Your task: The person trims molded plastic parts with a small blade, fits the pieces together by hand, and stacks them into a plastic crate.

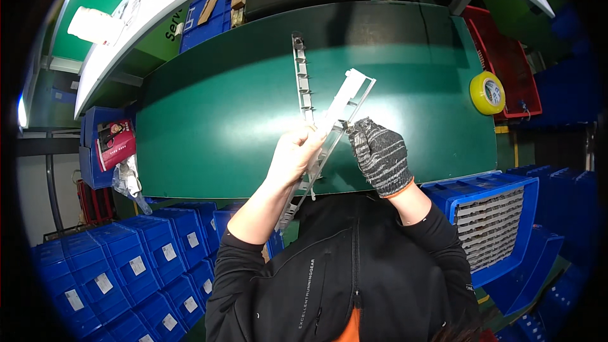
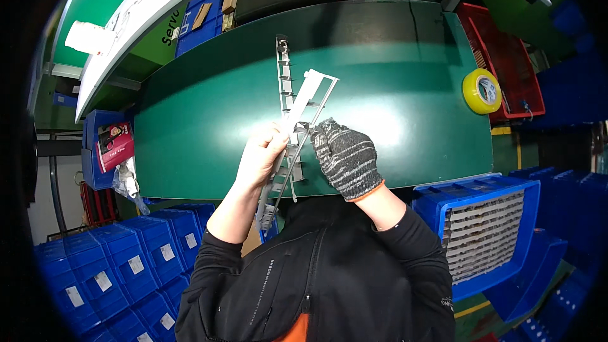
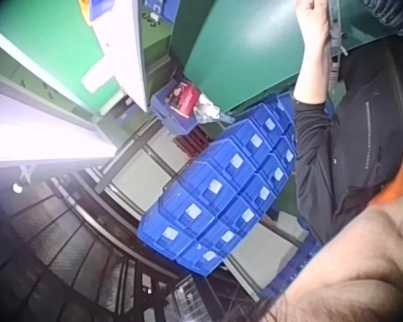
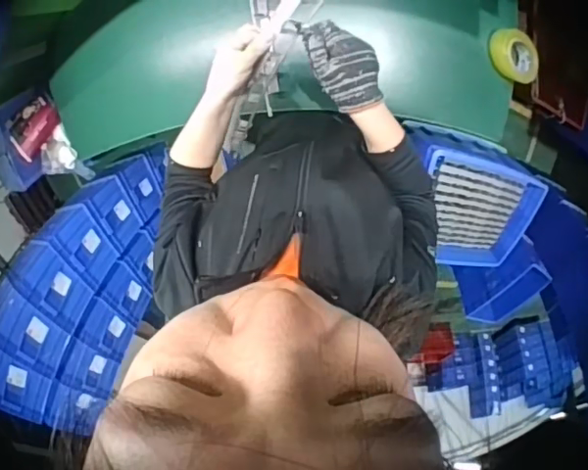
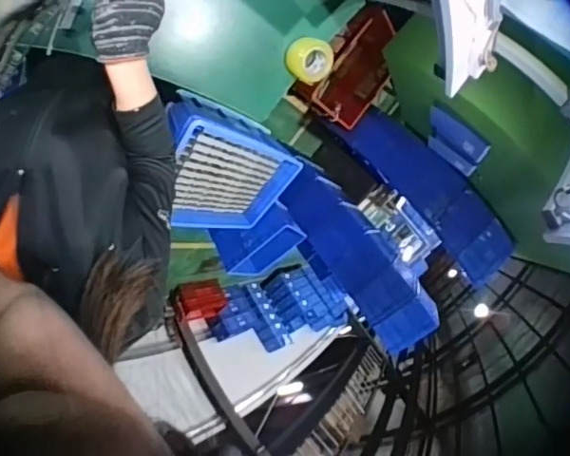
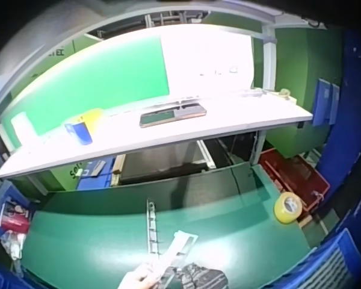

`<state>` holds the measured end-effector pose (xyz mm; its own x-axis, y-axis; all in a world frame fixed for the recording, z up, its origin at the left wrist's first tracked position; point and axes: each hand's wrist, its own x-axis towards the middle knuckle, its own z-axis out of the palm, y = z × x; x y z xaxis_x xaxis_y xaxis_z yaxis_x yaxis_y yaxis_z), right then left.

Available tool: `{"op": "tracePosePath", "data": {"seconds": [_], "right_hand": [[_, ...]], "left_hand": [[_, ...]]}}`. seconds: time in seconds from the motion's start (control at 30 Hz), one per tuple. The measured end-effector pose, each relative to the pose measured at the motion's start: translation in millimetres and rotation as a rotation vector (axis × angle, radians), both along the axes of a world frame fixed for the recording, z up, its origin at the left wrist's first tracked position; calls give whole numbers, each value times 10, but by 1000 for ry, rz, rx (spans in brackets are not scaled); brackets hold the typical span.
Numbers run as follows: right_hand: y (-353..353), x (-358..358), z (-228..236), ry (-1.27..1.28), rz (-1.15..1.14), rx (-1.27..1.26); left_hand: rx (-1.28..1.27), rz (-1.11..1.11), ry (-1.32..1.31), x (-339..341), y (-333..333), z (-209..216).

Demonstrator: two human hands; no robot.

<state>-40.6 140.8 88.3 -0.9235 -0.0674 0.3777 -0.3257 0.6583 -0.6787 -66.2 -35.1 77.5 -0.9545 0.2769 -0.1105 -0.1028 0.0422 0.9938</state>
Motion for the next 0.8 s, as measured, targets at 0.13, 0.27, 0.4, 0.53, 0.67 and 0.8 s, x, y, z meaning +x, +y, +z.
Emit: {"op": "tracePosePath", "data": {"seconds": [0.13, 0.27, 0.4, 0.53, 0.67, 0.8], "right_hand": [[127, 52, -25, -631, 469, -917], [195, 46, 11, -714, 127, -1079], [61, 74, -143, -617, -79, -1130], [47, 29, -131, -631, -84, -1075], [365, -112, 17, -416, -149, -1412], [753, -311, 173, -227, -345, -1538]], "left_hand": [[-367, -8, 354, -44, -56, -205], [-248, 26, 79, -55, -123, -370], [-32, -81, -95, -10, -35, -308], [94, -181, -306, 32, 49, -180], [105, -173, -302, 10, -86, -120], [-232, -442, -361, 71, -536, -81]]}}
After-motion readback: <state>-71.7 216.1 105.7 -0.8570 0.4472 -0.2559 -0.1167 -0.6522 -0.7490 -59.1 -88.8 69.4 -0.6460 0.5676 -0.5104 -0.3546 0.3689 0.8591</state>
